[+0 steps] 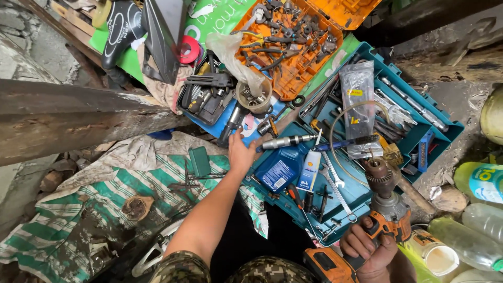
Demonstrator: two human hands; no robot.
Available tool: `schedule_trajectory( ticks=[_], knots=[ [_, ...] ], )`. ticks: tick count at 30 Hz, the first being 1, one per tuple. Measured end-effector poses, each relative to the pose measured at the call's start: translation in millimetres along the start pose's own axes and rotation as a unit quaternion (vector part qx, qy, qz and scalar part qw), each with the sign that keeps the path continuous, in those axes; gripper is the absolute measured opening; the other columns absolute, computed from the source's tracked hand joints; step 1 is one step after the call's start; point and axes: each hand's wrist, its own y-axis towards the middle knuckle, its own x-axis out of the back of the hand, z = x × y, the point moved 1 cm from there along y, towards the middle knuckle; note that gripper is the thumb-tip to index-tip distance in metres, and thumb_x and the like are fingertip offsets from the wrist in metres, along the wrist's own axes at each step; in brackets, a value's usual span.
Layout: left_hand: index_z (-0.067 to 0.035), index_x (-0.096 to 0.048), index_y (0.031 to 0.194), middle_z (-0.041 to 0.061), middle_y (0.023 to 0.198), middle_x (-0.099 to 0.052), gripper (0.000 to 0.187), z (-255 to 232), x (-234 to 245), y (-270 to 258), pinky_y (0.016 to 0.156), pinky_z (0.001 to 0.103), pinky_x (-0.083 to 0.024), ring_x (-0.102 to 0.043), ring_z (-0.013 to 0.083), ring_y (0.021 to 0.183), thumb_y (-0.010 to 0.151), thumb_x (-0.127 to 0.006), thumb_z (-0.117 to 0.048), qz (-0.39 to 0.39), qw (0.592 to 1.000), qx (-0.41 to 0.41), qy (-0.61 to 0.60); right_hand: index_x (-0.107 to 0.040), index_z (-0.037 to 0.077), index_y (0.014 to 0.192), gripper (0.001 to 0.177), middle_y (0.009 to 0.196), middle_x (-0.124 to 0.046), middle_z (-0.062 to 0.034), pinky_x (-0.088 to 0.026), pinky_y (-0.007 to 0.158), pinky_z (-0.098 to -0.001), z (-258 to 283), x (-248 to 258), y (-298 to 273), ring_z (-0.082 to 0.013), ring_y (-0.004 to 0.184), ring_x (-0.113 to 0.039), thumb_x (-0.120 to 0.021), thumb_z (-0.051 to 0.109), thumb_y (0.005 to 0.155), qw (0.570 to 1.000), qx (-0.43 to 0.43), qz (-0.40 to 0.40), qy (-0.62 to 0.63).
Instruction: The person holds and rotates a metal gear component with both hands, then uses a cordless impact wrench to work on the gear. They also handle a blue plastic bowl and a packaged tool set while working in a cluttered workshop.
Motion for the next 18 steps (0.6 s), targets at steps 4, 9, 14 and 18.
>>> schedule_trajectory(
  ticks=[4, 9, 14, 18],
  knots=[
    [-0.012, -0.053, 0.160, 0.012, 0.147, -0.059, 0.065, 12.8, 7.6, 1.8, 0.103, 0.054, -0.053, -0.067, 0.0342, 0.120, 0.100, -0.072, -0.027, -0.009, 1.000, 0.016, -0.011, -0.065, 0.011, 0.115, 0.031, 0.069, -0.059, 0.0033, -0.042, 0.051, -0.0318, -1.1, -3.6, -0.6, -0.0084, 0.049, -0.050, -0.083, 0.025, 0.093, 1.000, -0.018, -0.001, -0.002],
    [-0.019, -0.064, 0.149, 0.007, 0.130, -0.066, 0.050, 48.3, 9.7, -5.7, 0.101, 0.049, -0.052, -0.066, 0.0292, 0.112, 0.100, -0.074, -0.028, -0.027, 0.999, 0.040, -0.012, -0.064, 0.011, 0.116, 0.034, 0.070, -0.055, 0.0048, -0.038, 0.050, -0.0310, -4.0, 0.8, -8.0, -0.0072, 0.049, -0.047, -0.085, 0.024, 0.093, 1.000, -0.007, -0.027, -0.007],
    [-0.022, -0.073, 0.144, -0.004, 0.090, -0.081, 0.047, 70.5, 26.7, -10.6, 0.115, 0.048, -0.044, -0.077, 0.0298, 0.103, 0.099, -0.070, -0.034, -0.028, 0.995, 0.093, -0.030, -0.063, 0.014, 0.115, 0.036, 0.069, -0.057, 0.0063, -0.042, 0.048, -0.0307, -2.9, 10.9, -12.5, -0.0068, 0.049, -0.048, -0.086, 0.026, 0.090, 0.998, 0.001, -0.056, 0.004],
    [-0.025, -0.061, 0.163, -0.005, 0.067, -0.069, 0.064, 88.9, 27.6, -3.1, 0.117, 0.049, -0.038, -0.074, 0.0318, 0.085, 0.100, -0.061, -0.035, -0.050, 0.997, 0.062, -0.006, -0.062, 0.014, 0.114, 0.035, 0.070, -0.056, 0.0064, -0.044, 0.052, -0.0305, -7.5, 0.1, -11.9, -0.0068, 0.051, -0.049, -0.086, 0.024, 0.091, 0.999, -0.011, -0.052, 0.012]
  ],
)
